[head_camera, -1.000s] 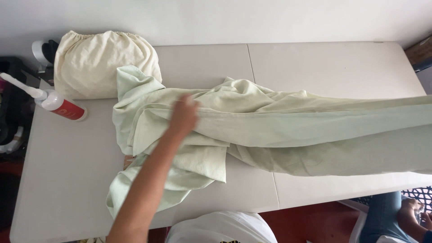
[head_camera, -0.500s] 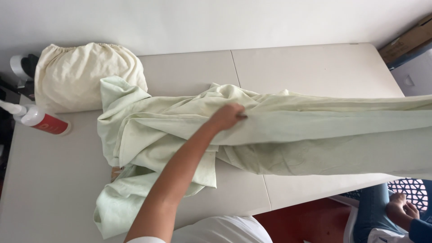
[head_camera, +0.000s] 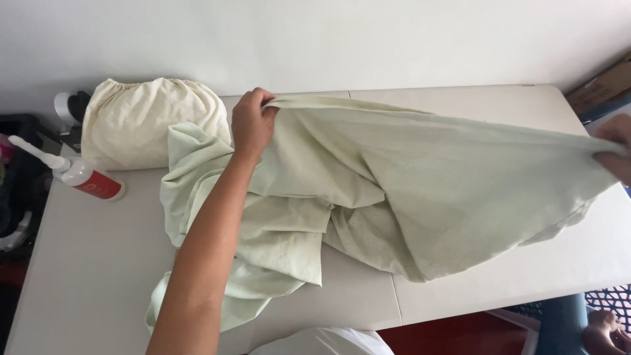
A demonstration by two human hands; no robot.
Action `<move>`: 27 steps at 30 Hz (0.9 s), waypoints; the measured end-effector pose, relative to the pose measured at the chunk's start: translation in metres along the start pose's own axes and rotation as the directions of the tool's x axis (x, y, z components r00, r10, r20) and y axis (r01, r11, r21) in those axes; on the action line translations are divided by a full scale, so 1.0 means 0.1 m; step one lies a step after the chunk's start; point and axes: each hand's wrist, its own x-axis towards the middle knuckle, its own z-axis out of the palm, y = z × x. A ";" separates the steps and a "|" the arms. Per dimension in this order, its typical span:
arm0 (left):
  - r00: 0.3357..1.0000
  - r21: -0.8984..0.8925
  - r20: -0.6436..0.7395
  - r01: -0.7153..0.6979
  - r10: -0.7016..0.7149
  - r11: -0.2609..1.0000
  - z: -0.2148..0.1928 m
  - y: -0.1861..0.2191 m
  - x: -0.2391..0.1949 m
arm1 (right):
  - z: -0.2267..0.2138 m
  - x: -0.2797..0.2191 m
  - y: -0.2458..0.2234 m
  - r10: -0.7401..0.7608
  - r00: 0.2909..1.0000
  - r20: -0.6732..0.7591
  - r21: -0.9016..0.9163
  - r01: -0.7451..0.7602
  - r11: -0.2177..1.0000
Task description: The person folds a light green sheet on a white table. They smooth the fabric, fold it in half, and then fold it again into a smaller rectangle. The person handles the sheet by hand throughout the process.
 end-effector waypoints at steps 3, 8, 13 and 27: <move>0.997 0.040 -0.012 0.077 -0.077 0.996 -0.06 -0.20 -0.05 | 0.28 0.33 0.52 -0.120 0.992 0.033 -0.198 0.124 0.972; 1.000 0.032 -0.002 0.002 -0.002 0.999 -0.16 -0.32 -0.07 | 0.52 0.19 0.53 -0.397 0.907 0.138 -0.392 0.418 0.819; 0.977 0.196 0.106 -0.204 0.186 0.959 -0.13 -0.38 -0.11 | 0.66 -0.06 0.67 -0.243 0.968 0.061 -0.564 0.234 0.792; 0.756 0.449 0.335 -0.653 0.562 0.610 -0.08 -0.62 -0.48 | 0.35 0.05 0.97 -0.139 0.985 -0.100 -0.007 0.139 0.990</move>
